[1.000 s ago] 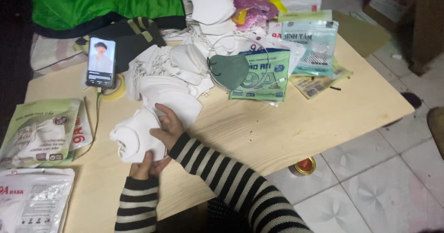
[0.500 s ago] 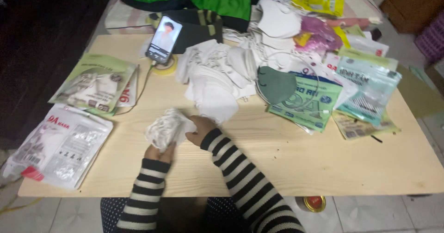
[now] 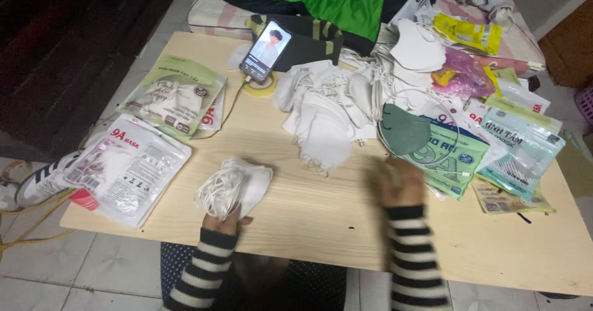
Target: Folding and stacking white face masks on a table
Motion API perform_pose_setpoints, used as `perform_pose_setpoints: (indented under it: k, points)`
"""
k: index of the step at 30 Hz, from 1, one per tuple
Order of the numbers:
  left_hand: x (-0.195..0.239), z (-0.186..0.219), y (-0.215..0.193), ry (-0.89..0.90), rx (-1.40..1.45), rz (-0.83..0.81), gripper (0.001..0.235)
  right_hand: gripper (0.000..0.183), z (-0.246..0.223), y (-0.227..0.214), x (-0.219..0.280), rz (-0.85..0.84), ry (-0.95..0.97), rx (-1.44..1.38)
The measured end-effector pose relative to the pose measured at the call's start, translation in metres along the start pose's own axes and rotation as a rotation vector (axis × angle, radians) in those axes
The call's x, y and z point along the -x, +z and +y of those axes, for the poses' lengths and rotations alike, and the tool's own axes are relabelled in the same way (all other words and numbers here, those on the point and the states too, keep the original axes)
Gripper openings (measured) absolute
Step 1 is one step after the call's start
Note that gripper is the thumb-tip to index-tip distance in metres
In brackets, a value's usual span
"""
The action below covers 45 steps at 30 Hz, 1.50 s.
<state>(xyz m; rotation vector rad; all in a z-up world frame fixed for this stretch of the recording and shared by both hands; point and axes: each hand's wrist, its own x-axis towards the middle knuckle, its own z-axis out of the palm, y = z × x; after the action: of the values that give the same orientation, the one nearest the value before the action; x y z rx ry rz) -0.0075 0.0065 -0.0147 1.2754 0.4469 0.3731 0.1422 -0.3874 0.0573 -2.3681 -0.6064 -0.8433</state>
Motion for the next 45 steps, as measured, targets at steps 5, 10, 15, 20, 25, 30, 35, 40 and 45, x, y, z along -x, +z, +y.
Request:
perform_pose_setpoints:
  k: [5, 10, 15, 20, 25, 30, 35, 40, 45]
  points:
    - [0.019, 0.043, -0.008, -0.205, -0.249, 0.045, 0.023, 0.05, 0.063, -0.048, 0.041, -0.35, 0.349, 0.731]
    - [0.011, 0.026, -0.013, -0.211, -0.036, 0.067, 0.037, 0.036, 0.085, -0.06, 0.033, -0.422, 0.393, 0.921]
    - [0.018, 0.053, -0.015, -0.248, 0.007, 0.016, 0.036, 0.054, 0.084, -0.069, 0.011, -0.646, 0.542, 0.9]
    - [0.013, 0.051, -0.021, -0.265, -0.057, -0.015, 0.047, 0.033, 0.091, -0.074, -0.004, -0.791, 0.622, 0.98]
    - [0.009, 0.039, -0.024, -0.224, -0.011, -0.009, 0.041, 0.027, 0.07, -0.102, -0.028, -0.721, 0.427, 1.225]
    - [0.013, 0.066, -0.024, -0.319, -0.052, -0.063, 0.051, 0.016, 0.032, -0.148, -0.051, -0.525, 0.304, 1.283]
    - [0.011, 0.055, -0.037, -0.285, 0.018, -0.013, 0.05, 0.009, -0.07, -0.133, -0.068, -0.318, 0.107, 0.648]
    - [0.014, 0.103, -0.062, -0.139, -0.046, 0.061, 0.032, 0.041, -0.144, -0.01, -0.051, -0.236, -0.049, -0.043]
    - [0.021, 0.152, -0.081, 0.24, -0.325, 0.23, 0.065, 0.093, -0.257, 0.1, -0.048, -0.516, 0.373, -0.528]
